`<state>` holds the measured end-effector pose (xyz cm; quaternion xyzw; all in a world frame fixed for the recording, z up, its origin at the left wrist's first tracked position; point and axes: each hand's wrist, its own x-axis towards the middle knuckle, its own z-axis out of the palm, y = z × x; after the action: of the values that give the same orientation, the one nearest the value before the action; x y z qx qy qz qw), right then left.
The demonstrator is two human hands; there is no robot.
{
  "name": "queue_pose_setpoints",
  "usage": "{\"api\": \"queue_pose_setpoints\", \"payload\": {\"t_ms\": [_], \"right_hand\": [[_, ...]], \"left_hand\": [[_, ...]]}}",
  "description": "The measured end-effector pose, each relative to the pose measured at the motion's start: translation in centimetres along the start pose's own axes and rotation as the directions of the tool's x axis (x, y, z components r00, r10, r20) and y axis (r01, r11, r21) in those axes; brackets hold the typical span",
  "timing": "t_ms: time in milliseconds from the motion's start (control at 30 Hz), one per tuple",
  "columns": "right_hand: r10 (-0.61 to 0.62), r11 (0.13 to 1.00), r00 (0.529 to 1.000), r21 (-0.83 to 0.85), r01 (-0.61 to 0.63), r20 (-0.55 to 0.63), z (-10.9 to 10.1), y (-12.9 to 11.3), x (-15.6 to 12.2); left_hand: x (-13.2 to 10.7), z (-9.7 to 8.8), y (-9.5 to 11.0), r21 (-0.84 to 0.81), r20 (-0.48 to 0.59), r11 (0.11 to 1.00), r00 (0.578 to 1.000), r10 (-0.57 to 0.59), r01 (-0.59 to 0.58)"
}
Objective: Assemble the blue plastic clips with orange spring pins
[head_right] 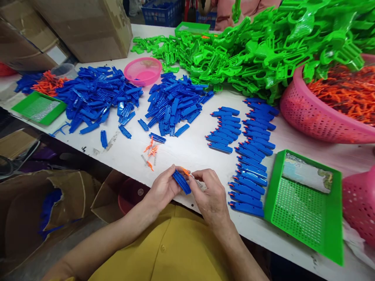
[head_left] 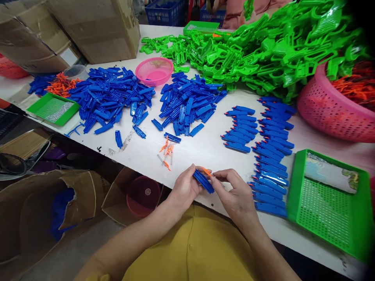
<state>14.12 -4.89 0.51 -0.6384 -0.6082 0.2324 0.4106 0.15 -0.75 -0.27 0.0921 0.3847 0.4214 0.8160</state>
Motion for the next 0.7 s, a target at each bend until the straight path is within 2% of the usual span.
{"api": "queue_pose_setpoints", "payload": {"t_ms": [133, 233, 700], "right_hand": [[0.017, 0.999, 1.000, 0.027, -0.017, 0.013, 0.5, -0.5, -0.4], [0.007, 1.000, 1.000, 0.010, -0.008, 0.019, 1.1, -0.5, -0.6], [0.037, 0.999, 0.996, -0.007, -0.037, 0.082, 1.6, 0.3, 0.2]], "left_hand": [[0.2, 0.1, -0.1, -0.122, -0.024, 0.988, 0.995, -0.095, 0.092], [0.2, 0.4, 0.0, -0.161, -0.031, 0.981, 0.993, -0.111, 0.104], [-0.1, 0.8, 0.3, -0.116, -0.019, 0.989, 0.995, -0.097, 0.094]]}}
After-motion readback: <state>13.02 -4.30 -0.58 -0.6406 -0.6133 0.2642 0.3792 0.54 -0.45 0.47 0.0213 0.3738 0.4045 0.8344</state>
